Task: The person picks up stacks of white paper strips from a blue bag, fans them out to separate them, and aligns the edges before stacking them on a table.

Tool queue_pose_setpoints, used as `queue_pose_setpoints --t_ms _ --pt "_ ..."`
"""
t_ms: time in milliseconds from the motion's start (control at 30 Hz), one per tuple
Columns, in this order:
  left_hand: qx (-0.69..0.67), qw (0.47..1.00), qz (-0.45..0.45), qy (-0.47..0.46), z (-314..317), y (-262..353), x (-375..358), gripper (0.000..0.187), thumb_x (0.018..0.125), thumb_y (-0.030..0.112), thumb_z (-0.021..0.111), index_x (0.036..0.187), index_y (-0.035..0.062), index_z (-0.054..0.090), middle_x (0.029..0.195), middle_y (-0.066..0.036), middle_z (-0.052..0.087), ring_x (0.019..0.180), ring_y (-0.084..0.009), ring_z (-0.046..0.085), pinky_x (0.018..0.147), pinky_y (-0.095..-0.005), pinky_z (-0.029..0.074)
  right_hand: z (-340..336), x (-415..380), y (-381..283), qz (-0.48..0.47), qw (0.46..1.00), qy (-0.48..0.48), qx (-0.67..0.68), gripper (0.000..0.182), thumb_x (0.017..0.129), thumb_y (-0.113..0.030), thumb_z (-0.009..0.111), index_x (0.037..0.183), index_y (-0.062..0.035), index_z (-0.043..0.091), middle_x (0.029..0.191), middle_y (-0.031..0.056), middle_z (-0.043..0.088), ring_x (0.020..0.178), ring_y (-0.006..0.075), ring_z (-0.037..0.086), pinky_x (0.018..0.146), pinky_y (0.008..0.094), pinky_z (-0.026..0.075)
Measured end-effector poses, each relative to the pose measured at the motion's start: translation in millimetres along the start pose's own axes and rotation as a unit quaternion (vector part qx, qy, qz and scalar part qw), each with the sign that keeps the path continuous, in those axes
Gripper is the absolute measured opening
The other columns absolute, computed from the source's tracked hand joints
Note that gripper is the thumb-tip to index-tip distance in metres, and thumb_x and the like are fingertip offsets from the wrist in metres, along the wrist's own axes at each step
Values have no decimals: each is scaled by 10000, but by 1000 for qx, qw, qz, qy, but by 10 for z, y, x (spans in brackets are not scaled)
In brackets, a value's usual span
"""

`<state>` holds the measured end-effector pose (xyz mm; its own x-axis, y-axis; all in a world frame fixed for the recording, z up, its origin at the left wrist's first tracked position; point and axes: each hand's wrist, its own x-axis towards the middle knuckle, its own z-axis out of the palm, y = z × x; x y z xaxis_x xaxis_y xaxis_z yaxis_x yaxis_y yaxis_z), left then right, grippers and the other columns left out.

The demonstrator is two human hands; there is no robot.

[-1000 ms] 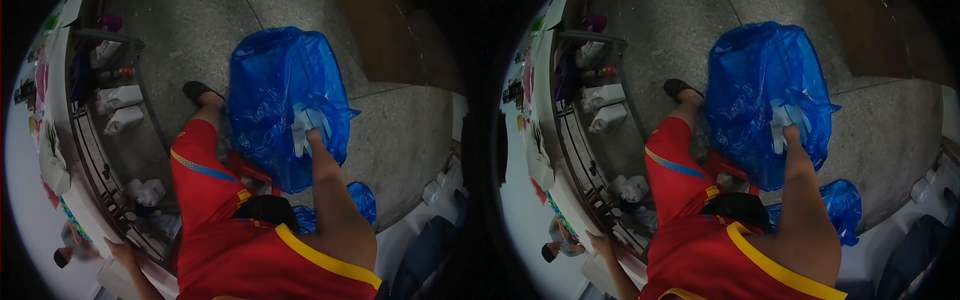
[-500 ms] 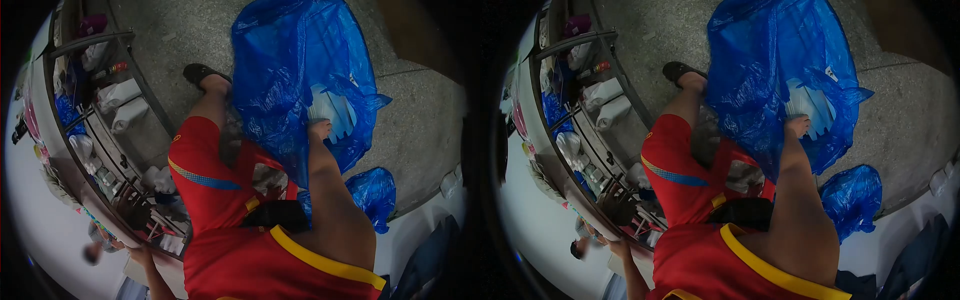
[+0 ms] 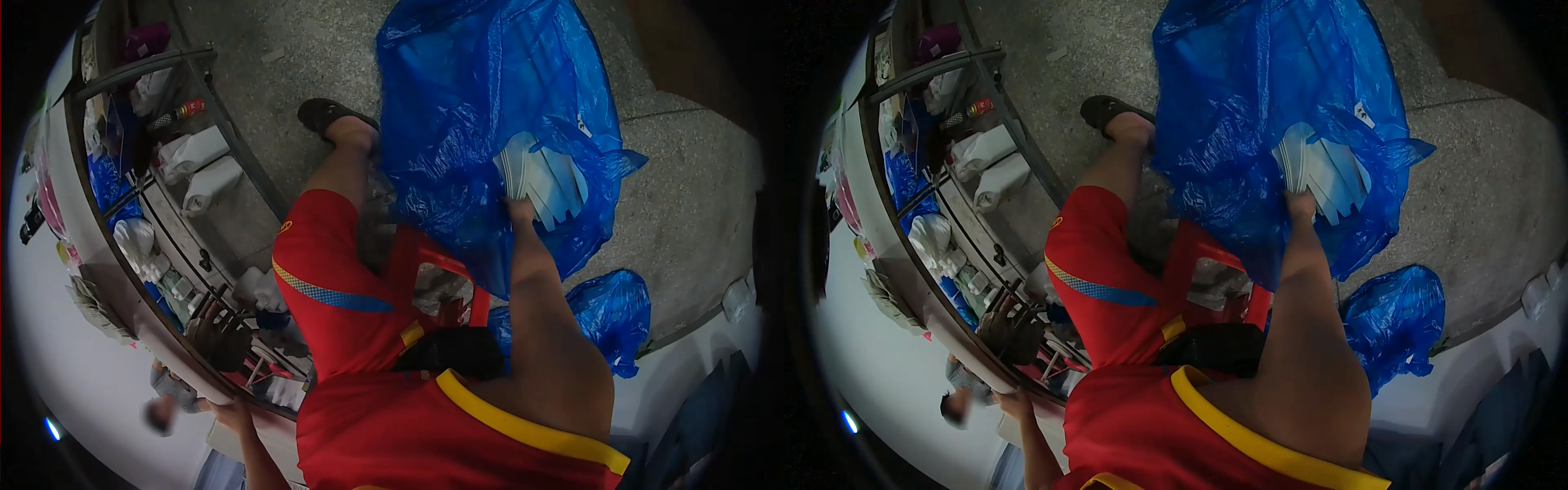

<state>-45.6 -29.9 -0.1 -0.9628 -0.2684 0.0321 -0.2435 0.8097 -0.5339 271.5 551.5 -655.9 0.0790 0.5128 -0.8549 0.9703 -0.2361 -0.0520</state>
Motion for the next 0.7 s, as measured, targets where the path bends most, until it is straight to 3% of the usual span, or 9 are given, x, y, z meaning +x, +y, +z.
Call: queue_pose_setpoints --t_ms 233,300,433,533,600,633,700 --pt "-3 1000 4 -10 -114 155 -52 831 774 251 799 1516 19 504 1282 -294 665 1197 -497 640 1005 -538 517 119 13 81 -9 994 88 64 703 708 -397 833 1267 3 685 1237 246 744 1131 432 717 1008 484 561" --pt "4 1000 0 -2 -145 231 -67 818 773 245 800 1502 11 515 1286 -294 667 1192 -495 642 1007 -535 516 263 167 310 -26 975 21 220 730 699 -379 832 1318 -31 666 1229 238 748 1151 419 713 1015 485 560" --pt "7 1000 3 6 -145 233 -61 787 778 235 799 1481 4 529 1305 -294 669 1206 -494 638 1011 -523 518 42 -88 178 -50 994 9 101 747 678 -376 861 1331 -66 670 1183 225 765 1133 399 725 1008 481 563" --pt "-22 999 30 30 -40 36 -9 793 779 248 805 1479 2 523 1308 -295 676 1219 -488 643 1008 -517 525 116 -179 78 -48 998 10 32 762 662 -386 896 1326 -85 672 1274 204 721 1209 404 677 1031 494 550" --pt "-20 1000 3 15 -71 72 -16 799 780 249 805 1484 5 516 1303 -294 683 1214 -484 652 1004 -514 531 221 -371 -118 41 996 70 -46 760 653 -400 930 1297 -87 676 1446 175 570 1289 438 593 1061 520 525" --pt "-19 1000 -23 0 -83 93 -16 805 780 250 805 1489 9 510 1298 -293 690 1209 -479 661 1000 -511 536 236 -450 -235 42 996 69 -47 760 653 -400 930 1297 -87 676 1446 175 570 1289 438 593 1061 520 525" --pt "-16 1000 10 18 28 -89 16 869 782 232 789 1552 31 440 1268 -312 691 1186 -492 665 974 -519 543 169 -651 -476 133 988 82 -2 748 658 -408 944 1280 -102 662 1540 177 397 1338 457 523 1093 541 500"
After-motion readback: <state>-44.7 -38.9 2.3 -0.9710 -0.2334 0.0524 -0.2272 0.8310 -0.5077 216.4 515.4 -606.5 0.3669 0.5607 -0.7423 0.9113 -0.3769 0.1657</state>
